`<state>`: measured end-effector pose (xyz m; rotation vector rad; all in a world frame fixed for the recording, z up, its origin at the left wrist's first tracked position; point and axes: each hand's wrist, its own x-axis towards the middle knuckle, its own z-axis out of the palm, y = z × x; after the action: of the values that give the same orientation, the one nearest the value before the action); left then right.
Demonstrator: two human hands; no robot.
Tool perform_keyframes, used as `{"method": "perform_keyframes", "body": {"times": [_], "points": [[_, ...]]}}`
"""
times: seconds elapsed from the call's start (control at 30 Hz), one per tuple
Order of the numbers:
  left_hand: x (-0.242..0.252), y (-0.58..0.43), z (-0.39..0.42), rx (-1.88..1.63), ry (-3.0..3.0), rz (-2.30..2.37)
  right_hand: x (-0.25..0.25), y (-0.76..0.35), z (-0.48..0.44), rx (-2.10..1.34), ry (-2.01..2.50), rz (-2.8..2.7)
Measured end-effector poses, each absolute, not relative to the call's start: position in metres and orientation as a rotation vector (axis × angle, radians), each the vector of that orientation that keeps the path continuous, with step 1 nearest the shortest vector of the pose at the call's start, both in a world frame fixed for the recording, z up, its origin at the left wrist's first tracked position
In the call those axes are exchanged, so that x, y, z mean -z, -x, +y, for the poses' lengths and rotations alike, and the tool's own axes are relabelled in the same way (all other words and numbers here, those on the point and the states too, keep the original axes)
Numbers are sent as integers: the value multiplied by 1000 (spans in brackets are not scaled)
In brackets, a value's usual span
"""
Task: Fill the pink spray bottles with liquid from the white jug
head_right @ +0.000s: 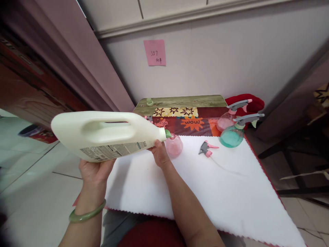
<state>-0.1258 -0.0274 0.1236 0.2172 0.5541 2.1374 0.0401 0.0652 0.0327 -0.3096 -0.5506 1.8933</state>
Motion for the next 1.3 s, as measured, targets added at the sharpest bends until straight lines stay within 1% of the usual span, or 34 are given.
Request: {"method": "perform_keyframes", "body": {"times": [0.63,1.3], "points": [[-122,128,-28,-2090,-323,572,-34,-41,64,-1905,315,-557],[-125,127,-27,-2107,-280,582,-34,-41,64,-1891,298,-562]]}}
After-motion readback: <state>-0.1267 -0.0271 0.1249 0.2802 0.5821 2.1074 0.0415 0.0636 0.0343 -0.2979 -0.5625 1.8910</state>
